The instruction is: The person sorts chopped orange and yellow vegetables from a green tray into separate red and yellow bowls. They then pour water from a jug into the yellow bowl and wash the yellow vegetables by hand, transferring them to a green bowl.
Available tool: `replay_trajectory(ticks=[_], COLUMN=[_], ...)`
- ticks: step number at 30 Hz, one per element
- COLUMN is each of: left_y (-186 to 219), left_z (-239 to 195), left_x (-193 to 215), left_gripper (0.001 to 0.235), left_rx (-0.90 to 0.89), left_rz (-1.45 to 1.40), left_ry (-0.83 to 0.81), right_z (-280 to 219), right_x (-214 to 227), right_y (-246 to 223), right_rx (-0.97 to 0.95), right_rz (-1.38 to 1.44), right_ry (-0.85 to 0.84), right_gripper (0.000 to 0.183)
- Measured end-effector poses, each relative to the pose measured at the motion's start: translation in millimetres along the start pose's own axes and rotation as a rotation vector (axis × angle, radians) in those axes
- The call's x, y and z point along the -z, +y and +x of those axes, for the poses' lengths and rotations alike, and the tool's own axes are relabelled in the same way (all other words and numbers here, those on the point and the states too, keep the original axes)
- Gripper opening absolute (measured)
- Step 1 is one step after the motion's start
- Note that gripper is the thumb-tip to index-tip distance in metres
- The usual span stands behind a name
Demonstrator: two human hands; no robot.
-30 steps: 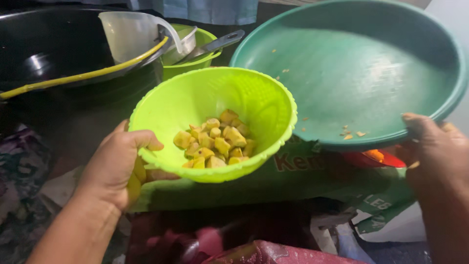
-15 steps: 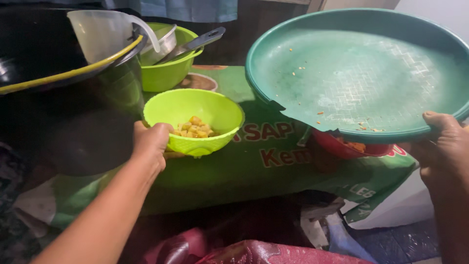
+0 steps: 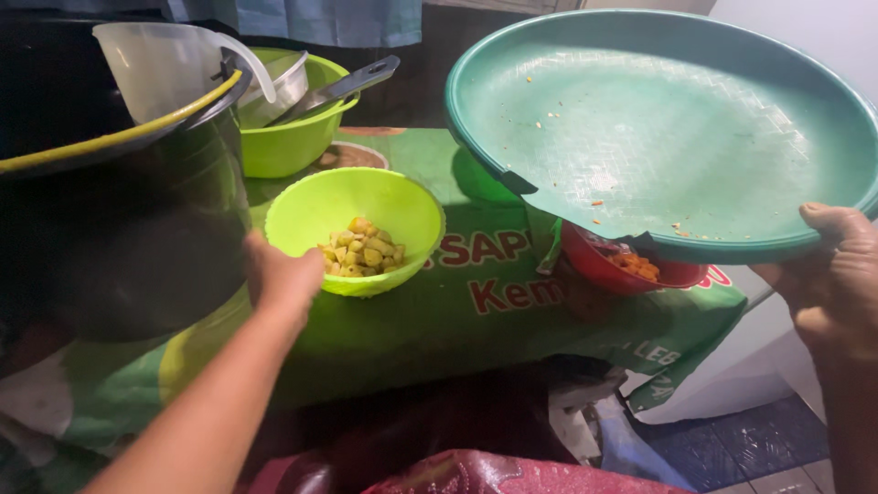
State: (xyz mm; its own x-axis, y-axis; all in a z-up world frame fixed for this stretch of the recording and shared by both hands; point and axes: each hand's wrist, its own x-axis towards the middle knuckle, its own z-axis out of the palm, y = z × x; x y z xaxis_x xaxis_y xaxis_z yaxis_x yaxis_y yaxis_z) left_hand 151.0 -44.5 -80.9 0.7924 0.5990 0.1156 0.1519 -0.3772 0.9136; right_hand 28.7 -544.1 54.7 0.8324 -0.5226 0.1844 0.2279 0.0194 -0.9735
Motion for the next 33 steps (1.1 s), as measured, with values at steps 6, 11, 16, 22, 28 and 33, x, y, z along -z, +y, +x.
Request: replay_trajectory(ticks=[6, 11, 16, 22, 28, 33], left_y=[85, 173, 230, 246, 262, 271], left_z=[-48, -72, -72, -91, -134, -170], left_x=[-7, -6, -22, -84, -145, -184], left_gripper=[0.050, 0.067, 0.063, 0.048, 0.044, 0.041], left_rx=[-0.869, -0.174, 0.137, 0.251, 0.457, 0.480], left_rz=[-0.142, -0.692, -0.944, -0.940, -1.037, -0.954], left_ry=[-0.061, -0.778, -1.197, -1.419, -1.574, -1.629], right_z=[16, 8, -10, 5, 9, 11], right_x=[18, 22, 33, 73, 121, 136], right_y=[-2, -12, -30, -49, -50, -54], right_rx=[-0.067, 0.005, 0.122, 0.208, 0.226, 0.248], right_rz=[0.235, 0.167, 0.041, 0.008, -0.127, -0.244], right_ry=[-0.121, -0.033, -0.068, -0.190, 0.032, 0.145], right_gripper=[0.057, 0.059, 0.060, 0.061, 0.056, 0.052])
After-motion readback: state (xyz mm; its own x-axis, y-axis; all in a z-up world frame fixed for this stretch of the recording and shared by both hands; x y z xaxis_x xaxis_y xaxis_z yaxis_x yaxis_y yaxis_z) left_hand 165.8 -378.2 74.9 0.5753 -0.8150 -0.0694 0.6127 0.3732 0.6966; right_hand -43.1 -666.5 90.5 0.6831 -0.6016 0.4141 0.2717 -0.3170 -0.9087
